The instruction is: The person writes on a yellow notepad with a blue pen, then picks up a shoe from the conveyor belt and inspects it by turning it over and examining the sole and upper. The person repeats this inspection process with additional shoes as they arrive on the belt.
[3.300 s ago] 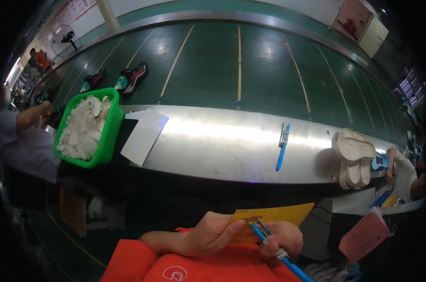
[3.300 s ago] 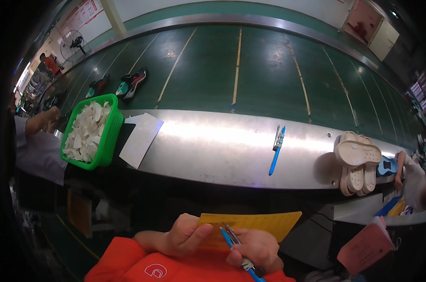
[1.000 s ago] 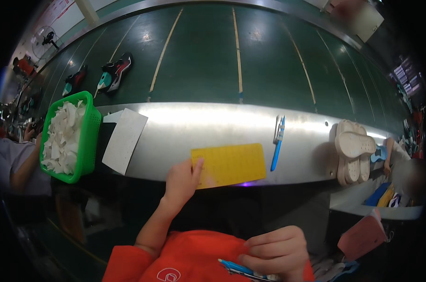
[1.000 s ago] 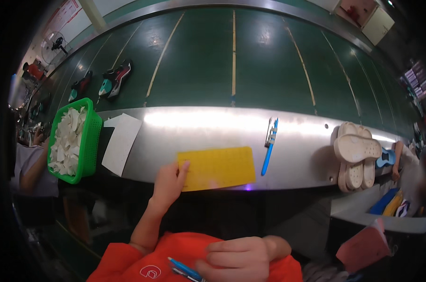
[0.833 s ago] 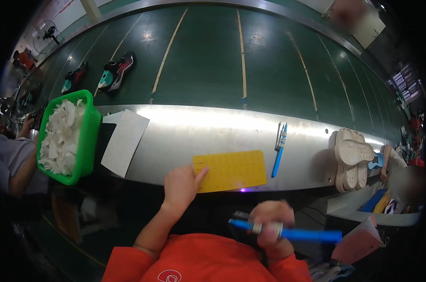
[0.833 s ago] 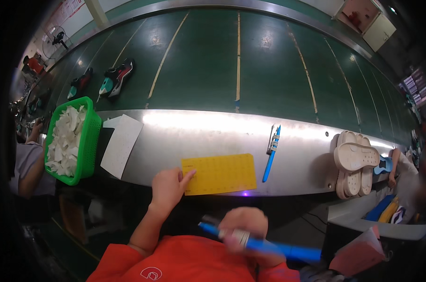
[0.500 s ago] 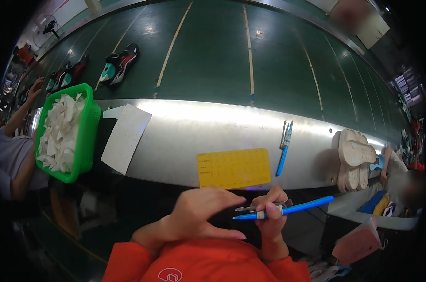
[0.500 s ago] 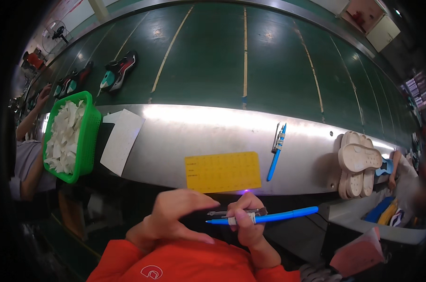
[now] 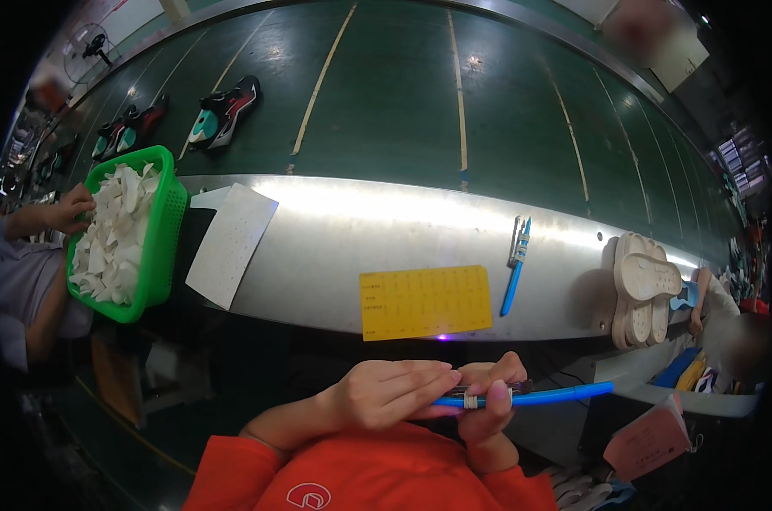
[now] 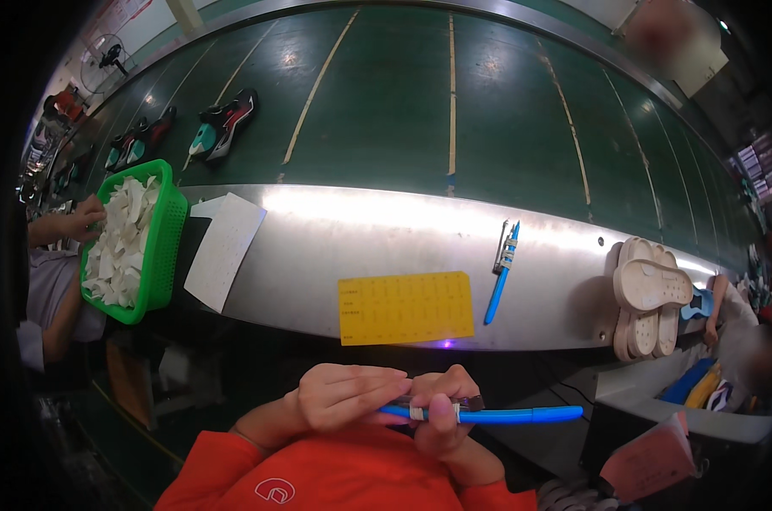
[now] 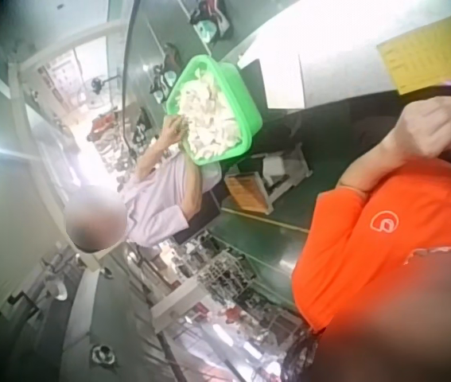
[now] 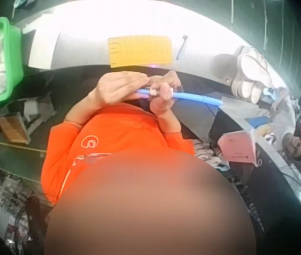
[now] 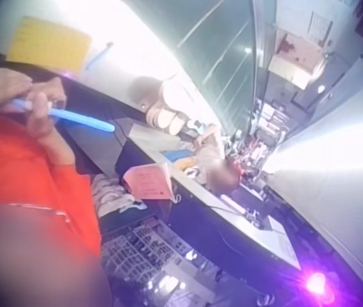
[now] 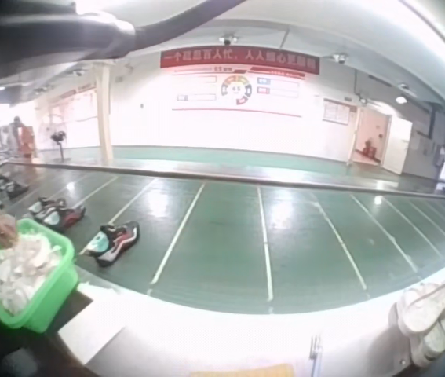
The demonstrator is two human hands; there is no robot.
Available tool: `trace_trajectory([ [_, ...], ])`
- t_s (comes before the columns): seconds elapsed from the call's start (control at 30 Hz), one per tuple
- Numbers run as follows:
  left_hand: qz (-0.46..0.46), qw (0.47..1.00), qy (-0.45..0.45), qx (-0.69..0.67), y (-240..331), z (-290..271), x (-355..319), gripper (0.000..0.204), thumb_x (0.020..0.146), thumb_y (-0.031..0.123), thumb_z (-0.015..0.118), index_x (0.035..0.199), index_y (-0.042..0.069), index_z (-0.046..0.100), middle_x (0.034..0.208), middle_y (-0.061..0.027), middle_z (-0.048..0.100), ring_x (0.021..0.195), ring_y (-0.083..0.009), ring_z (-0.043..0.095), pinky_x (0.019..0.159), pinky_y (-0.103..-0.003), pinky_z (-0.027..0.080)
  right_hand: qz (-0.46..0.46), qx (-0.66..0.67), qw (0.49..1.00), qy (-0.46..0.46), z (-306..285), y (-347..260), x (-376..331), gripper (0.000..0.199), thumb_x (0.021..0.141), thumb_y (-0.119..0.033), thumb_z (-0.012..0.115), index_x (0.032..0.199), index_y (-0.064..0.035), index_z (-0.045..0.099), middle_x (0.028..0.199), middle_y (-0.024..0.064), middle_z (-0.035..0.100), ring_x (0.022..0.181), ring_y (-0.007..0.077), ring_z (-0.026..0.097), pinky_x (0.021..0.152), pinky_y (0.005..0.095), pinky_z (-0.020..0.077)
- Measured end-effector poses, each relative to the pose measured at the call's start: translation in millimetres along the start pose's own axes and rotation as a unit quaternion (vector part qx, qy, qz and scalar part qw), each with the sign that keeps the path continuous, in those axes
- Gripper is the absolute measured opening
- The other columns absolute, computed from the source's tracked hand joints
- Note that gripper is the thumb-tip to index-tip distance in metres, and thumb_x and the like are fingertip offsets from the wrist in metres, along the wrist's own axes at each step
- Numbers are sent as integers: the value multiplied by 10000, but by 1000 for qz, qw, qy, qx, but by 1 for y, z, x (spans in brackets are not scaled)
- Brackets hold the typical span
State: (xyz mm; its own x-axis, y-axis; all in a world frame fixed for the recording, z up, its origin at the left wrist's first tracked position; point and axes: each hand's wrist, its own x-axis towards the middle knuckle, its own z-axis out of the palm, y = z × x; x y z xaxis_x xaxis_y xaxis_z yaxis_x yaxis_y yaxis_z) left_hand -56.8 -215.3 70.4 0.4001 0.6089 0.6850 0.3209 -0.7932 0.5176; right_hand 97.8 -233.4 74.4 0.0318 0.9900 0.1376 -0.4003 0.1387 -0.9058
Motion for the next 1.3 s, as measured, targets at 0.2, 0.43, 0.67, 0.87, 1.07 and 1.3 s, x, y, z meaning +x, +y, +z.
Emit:
trace_trajectory([
  [0.2,0,1000,3,1,1,2,-3,292,743,141,714,970,-25,639,893,-127,668,837,-222,672,652,-259,549,-3,-97,995,25,3,-1,0,359,872,-368,463,694,-72,368,511,69,474,431,145,458,440,240,391],
  [0.43,6,1000,11,18,-2,5,-6,285,765,150,701,977,-30,637,896,-144,668,811,-220,676,612,-238,539,20,-72,996,41,5,0,1,339,872,-340,476,705,-65,370,553,53,445,420,119,427,418,235,372],
  [0.67,17,999,23,42,-12,13,-13,316,754,162,717,980,-42,632,885,-147,668,772,-228,679,601,-245,541,46,-72,994,66,5,6,5,303,879,-311,462,729,-69,359,601,31,430,454,95,432,425,211,358],
  [0.87,-8,999,45,12,-39,33,-24,335,716,169,743,971,-21,635,880,-133,670,776,-236,675,643,-286,546,46,-98,990,85,-4,27,13,282,888,-303,449,755,-75,349,610,10,406,483,85,453,447,194,358],
  [1.07,-85,996,31,25,-41,31,-20,275,693,233,740,862,44,634,795,-70,648,689,-208,646,573,-263,511,69,-109,990,58,-11,34,18,292,904,-302,469,750,-62,410,585,29,465,389,55,359,380,185,294],
  [1.3,-24,988,-109,103,-34,5,-12,232,719,283,698,729,80,585,649,-8,527,547,-156,517,480,-249,424,89,-98,991,1,-4,26,14,279,909,-268,468,740,-52,415,579,28,446,407,56,355,381,203,292],
])
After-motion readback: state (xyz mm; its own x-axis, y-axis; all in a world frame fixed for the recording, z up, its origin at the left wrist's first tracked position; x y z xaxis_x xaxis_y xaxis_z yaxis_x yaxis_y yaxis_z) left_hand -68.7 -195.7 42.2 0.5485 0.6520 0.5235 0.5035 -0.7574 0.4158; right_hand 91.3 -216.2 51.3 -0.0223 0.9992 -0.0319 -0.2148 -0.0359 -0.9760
